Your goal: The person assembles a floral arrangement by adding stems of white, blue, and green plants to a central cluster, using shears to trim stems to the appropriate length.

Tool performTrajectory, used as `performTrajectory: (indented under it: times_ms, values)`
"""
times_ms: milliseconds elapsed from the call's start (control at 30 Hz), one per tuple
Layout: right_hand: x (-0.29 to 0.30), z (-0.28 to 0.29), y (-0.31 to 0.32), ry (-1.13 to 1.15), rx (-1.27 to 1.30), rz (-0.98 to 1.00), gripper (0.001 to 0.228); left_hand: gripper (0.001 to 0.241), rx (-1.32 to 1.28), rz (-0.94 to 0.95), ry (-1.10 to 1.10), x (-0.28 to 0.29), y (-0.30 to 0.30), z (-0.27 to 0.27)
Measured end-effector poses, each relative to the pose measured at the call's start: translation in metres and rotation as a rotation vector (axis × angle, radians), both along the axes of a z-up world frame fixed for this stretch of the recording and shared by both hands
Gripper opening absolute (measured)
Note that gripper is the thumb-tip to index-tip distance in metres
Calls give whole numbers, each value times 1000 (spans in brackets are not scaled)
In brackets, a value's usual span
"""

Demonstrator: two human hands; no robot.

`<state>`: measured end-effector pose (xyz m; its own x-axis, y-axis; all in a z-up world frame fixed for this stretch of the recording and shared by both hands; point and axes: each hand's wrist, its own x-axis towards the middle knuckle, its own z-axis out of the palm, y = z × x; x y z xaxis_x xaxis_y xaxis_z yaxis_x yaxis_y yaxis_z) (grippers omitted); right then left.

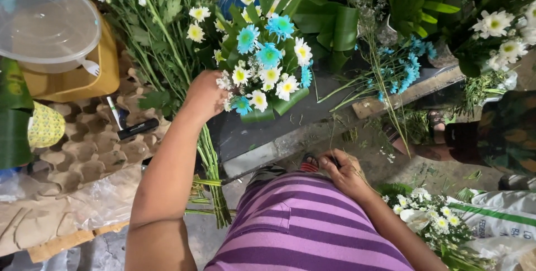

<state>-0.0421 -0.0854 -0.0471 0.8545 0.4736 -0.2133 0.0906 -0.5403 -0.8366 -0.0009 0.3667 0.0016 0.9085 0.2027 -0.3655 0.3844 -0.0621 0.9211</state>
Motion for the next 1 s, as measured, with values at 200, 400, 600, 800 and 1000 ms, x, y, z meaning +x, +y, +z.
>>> performTrajectory:
  times_ms: [200, 400, 600, 800, 1000]
  values:
    - [1, 6, 5, 24, 32, 13, 23, 53, -222, 12, 149, 3, 8, -6]
    - [-1, 16, 14, 8, 91, 16, 23, 48, -106, -20, 93, 26, 15, -49]
    - [-2, 24, 13, -9, 100, 44, 22, 42, 127, -89, 32, 9, 23, -60]
    - [-7, 27, 7, -17, 147, 42, 21, 38, 346, -113, -5, 16, 30, -73]
    - [-7, 27, 1, -14, 154, 31, 21, 36, 567, -114, -39, 20, 32, -86]
